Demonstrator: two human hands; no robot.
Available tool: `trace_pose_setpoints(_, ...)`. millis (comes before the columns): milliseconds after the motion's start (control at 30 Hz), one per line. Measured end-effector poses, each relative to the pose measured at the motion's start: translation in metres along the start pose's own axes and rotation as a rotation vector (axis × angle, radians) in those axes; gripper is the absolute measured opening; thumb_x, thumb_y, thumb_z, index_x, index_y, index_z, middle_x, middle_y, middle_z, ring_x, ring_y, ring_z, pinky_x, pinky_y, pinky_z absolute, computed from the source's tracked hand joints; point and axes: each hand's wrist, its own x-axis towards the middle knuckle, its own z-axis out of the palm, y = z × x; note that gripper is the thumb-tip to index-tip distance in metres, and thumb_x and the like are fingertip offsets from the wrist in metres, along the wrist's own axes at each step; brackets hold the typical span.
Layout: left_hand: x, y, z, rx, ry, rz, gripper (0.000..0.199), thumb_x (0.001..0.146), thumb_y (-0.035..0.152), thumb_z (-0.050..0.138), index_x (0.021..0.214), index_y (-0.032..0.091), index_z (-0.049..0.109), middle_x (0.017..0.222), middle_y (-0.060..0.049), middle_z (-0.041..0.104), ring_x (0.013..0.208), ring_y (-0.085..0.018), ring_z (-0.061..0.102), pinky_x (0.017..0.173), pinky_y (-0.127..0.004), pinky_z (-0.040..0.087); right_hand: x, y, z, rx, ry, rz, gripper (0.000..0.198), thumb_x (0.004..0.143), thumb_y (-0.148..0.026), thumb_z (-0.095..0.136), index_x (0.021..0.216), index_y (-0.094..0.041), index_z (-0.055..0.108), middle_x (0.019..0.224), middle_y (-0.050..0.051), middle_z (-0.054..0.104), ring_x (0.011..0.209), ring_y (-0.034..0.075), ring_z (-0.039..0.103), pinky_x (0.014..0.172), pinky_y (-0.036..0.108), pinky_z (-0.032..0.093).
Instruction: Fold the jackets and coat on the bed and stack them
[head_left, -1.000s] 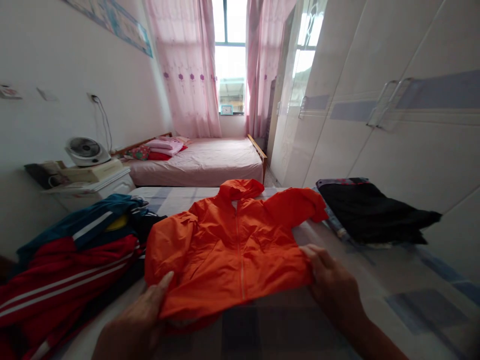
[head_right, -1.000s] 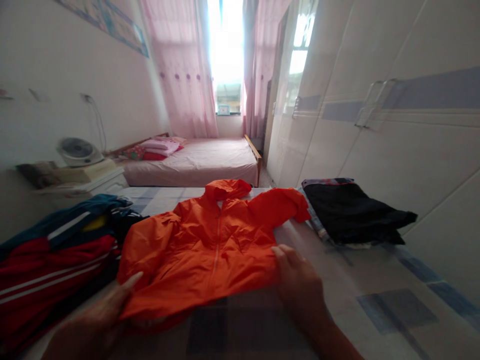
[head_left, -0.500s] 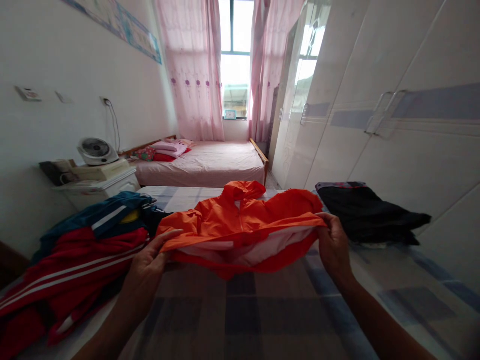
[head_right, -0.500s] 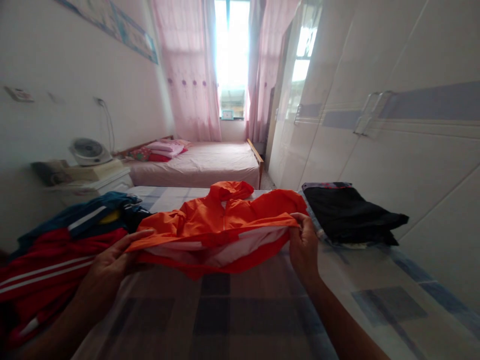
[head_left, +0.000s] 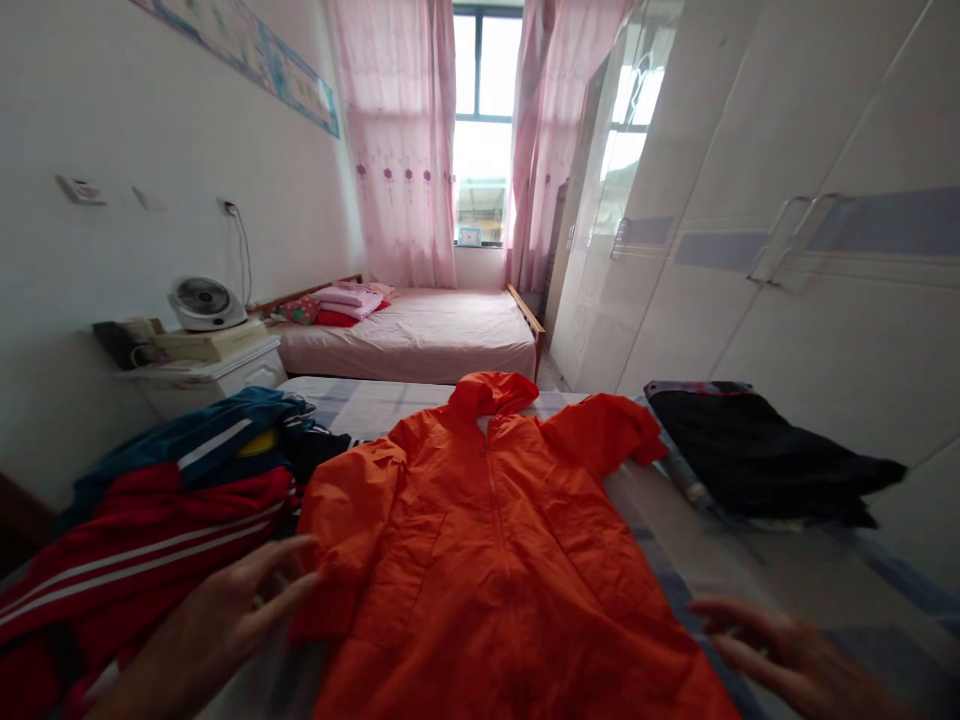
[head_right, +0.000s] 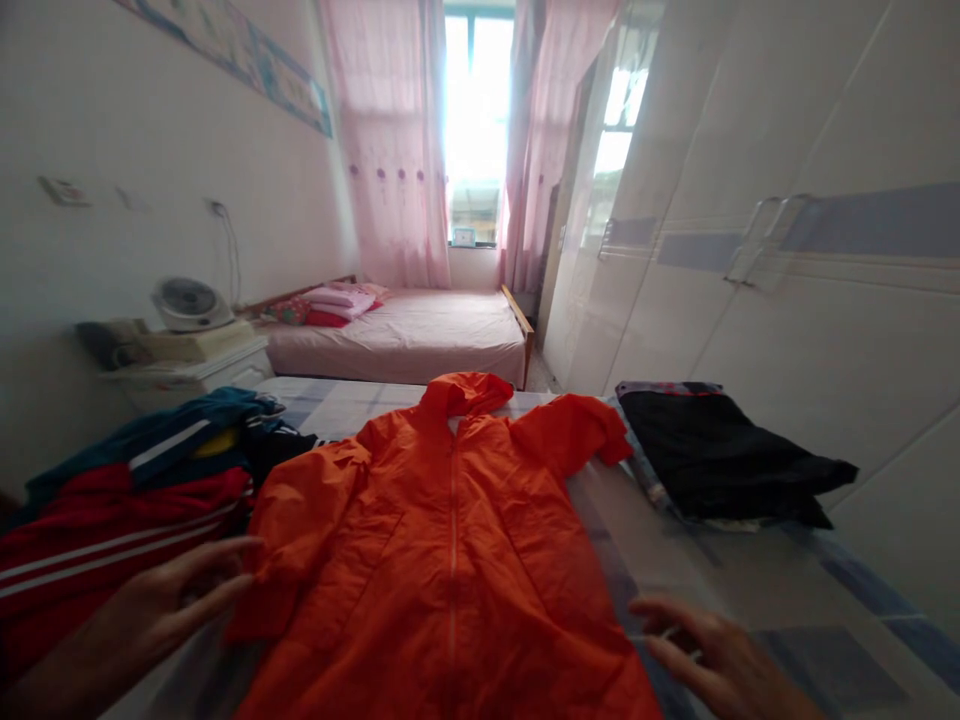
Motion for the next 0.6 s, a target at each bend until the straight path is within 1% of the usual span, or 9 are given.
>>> trace_pose_setpoints(67,0.017,0.007,0.003,0.172,0.000,0.000,0.067,0.071,0.062,0.054,0.123,0.019,0.055,0.130,-0.011,0.054,0.115,-0.031,0.054,0.096,-0.041,0.043,0.024,-0.005,0.000,-0.004,0.019,0.028,0.038,0.076,-0.052,0.052,0.096,-0.026,0.071,0.100,0.007,0.071,0.090,0.028,0.067,0.078,0.036,0.053)
trace_pose_setpoints(133,0.025,0.015,0.012,0.265,-0.033,-0.014,0.076,0.074,0.062,0.050,0.134,0.015,0.042,0.139,-0.015,0.044,0.120,-0.032,0.049,0.098,-0.045,0.040,0.047,-0.021,0.002,0.022,0.055,-0.009,0.041,0.079,-0.051,0.048,0.101,-0.023,0.068,0.105,0.009,0.069,0.092,0.027,0.066,0.079,0.036,0.053)
trace_pose_setpoints(167,0.027,0.017,0.018,0.278,-0.063,-0.012,0.076,0.076,0.060,0.048,0.136,0.014,0.038,0.138,-0.015,0.044,0.119,-0.031,0.050,0.097,-0.044,0.041,0.056,-0.031,0.005,0.032,0.058,-0.052,0.040,0.080,-0.050,0.048,0.103,-0.023,0.067,0.108,0.009,0.068,0.092,0.026,0.066,0.079,0.035,0.053)
trace_pose_setpoints(233,0.028,0.019,0.030,0.263,-0.088,0.018,0.068,0.081,0.050,0.044,0.137,0.013,0.037,0.135,-0.015,0.048,0.116,-0.028,0.054,0.095,-0.038,0.042,0.069,-0.054,0.015,0.021,0.049,-0.172,0.036,0.083,-0.044,0.046,0.106,-0.023,0.064,0.112,0.008,0.066,0.096,0.023,0.064,0.083,0.034,0.051)
trace_pose_setpoints(333,0.035,0.015,0.034,0.182,-0.048,0.030,0.047,0.082,0.032,0.041,0.122,0.011,0.051,0.121,-0.015,0.060,0.110,-0.025,0.058,0.095,-0.034,0.042,0.078,-0.086,0.037,-0.021,-0.005,-0.354,0.029,0.085,-0.032,0.044,0.105,-0.022,0.062,0.110,0.007,0.065,0.100,0.019,0.062,0.089,0.032,0.047)
trace_pose_setpoints(367,0.040,0.014,0.030,0.124,-0.028,0.013,0.040,0.081,0.029,0.041,0.114,0.012,0.057,0.114,-0.013,0.065,0.106,-0.025,0.060,0.093,-0.034,0.043,0.079,-0.095,0.044,-0.021,-0.036,-0.403,0.027,0.086,-0.029,0.044,0.105,-0.022,0.061,0.110,0.006,0.064,0.100,0.018,0.061,0.090,0.031,0.047)
trace_pose_setpoints(433,0.053,0.016,0.012,-0.078,0.027,-0.073,0.032,0.078,0.029,0.046,0.102,0.013,0.060,0.098,-0.010,0.070,0.092,-0.024,0.066,0.084,-0.033,0.049,0.080,-0.112,0.057,0.000,-0.093,-0.484,0.026,0.085,-0.023,0.044,0.105,-0.023,0.061,0.110,0.005,0.063,0.100,0.016,0.061,0.090,0.029,0.046)
trace_pose_setpoints(533,0.072,0.037,-0.027,-0.541,0.112,-0.198,0.038,0.077,0.029,0.051,0.110,0.011,0.055,0.081,-0.003,0.071,0.070,-0.018,0.067,0.069,-0.029,0.053,0.077,-0.132,0.073,0.049,-0.157,-0.549,0.026,0.085,-0.017,0.044,0.104,-0.023,0.060,0.109,0.004,0.063,0.099,0.015,0.060,0.088,0.027,0.047)
trace_pose_setpoints(600,0.079,0.063,-0.049,-0.735,0.156,-0.177,0.044,0.078,0.030,0.053,0.117,0.010,0.051,0.076,0.000,0.070,0.063,-0.015,0.065,0.065,-0.027,0.053,0.074,-0.140,0.082,0.091,-0.184,-0.568,0.025,0.085,-0.016,0.044,0.102,-0.024,0.061,0.106,0.003,0.064,0.096,0.014,0.061,0.086,0.026,0.047)
